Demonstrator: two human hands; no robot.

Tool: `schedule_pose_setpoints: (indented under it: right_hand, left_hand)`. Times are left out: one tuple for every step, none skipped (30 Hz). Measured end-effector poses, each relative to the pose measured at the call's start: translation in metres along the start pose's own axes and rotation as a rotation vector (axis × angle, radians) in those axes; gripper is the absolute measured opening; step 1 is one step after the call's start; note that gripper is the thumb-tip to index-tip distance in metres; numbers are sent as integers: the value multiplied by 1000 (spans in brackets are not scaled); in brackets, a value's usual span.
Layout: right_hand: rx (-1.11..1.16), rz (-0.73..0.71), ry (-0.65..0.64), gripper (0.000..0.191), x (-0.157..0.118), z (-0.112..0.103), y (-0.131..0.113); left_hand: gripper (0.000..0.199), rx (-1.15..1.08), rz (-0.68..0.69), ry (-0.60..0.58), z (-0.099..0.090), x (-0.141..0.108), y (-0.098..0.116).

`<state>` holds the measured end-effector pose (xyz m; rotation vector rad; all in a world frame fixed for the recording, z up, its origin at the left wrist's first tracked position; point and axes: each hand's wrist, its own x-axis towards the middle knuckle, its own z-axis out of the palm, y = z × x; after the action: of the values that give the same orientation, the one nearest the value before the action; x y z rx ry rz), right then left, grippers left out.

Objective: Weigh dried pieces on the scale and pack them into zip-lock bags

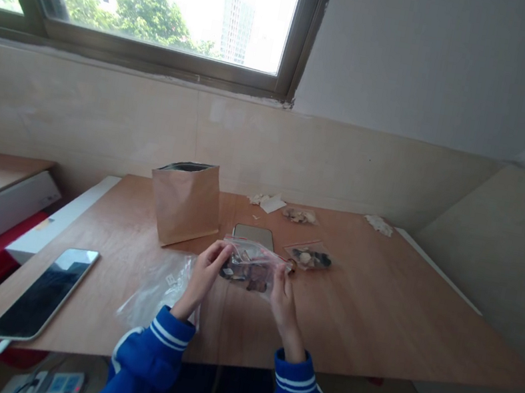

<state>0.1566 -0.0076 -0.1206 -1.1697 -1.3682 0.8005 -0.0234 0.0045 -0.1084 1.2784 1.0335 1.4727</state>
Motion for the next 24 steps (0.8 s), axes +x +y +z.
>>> schedule_pose_setpoints:
  right_hand:
    - [0, 9, 20, 68, 1, 1, 4]
    - [12, 25, 47, 65, 2, 2, 8]
    - [23, 41, 77, 63, 4, 3, 13]
    - [16, 49, 103, 62, 5, 4, 18]
    - [9, 57, 119, 61, 6, 4, 24]
    - [5, 64, 120, 60, 6, 4, 29]
    - [2, 71, 110, 59, 7, 3, 35]
    - [-2, 75, 102, 59, 7, 2, 41]
    - [-8, 76, 104, 58, 7, 1, 47]
    - [-13, 74, 118, 57, 7, 0, 53]
    - [-13, 69, 141, 56, 7, -1, 58]
    - [-8, 64, 171, 54, 7, -2, 64]
    - [0, 61, 202, 52, 6, -3, 68]
    - [4, 60, 228, 50, 5, -3, 73]
    - [2, 63, 249, 48, 4, -3, 76]
    - [-8, 68, 264, 47, 3, -3, 79]
    - [-24, 74, 276, 47, 2, -3, 82]
    - [-38, 82, 287, 47, 1, -3, 84]
    - [-47, 89, 297, 47, 1, -4, 85]
    - [-51, 96, 300, 48, 0, -4, 86]
    - [-54, 102, 293, 50, 0, -5, 86]
    - [-60, 107, 280, 52, 0, -6, 86]
    - [-70, 109, 264, 55, 0, -7, 86]
    - [-85, 109, 248, 58, 0, -8, 85]
  left_hand:
    - [36, -8, -3, 49, 0, -1, -2]
    - [37, -14, -8, 103, 1, -1, -4]
    - [39, -21, -14, 148, 1, -2, -8]
    - [40, -28, -20, 180, 1, -3, -11]
    - [41, -32, -27, 196, 1, -3, -16]
    - [41, -28, -32, 197, 0, -4, -20]
    - [41, -17, -38, 186, -1, -4, -25]
    - [40, -9, -47, 172, -2, -4, -30]
    - [40, -6, -59, 154, -4, -5, -35]
    - [40, -7, -78, 134, -5, -5, -41]
    - [39, -14, -99, 115, -7, -6, -46]
    - [39, -23, -118, 104, -8, -7, -50]
    - [39, -29, -131, 102, -10, -8, -55]
    - [38, -29, -136, 107, -10, -8, -59]
    - [38, -25, -133, 115, -11, -9, -62]
    - [38, -20, -127, 126, -11, -10, -64]
    - [38, -15, -121, 133, -11, -10, -65]
    - [38, -9, -118, 135, -11, -11, -65]
    - [37, -1, -119, 136, -11, -11, -65]
    - [37, 8, -122, 135, -11, -11, -64]
    - [37, 19, -126, 131, -11, -11, -63]
    - [37, 32, -128, 128, -11, -11, -62]
    - [37, 44, -129, 128, -11, -11, -61]
    - [37, 56, -128, 132, -11, -12, -59]
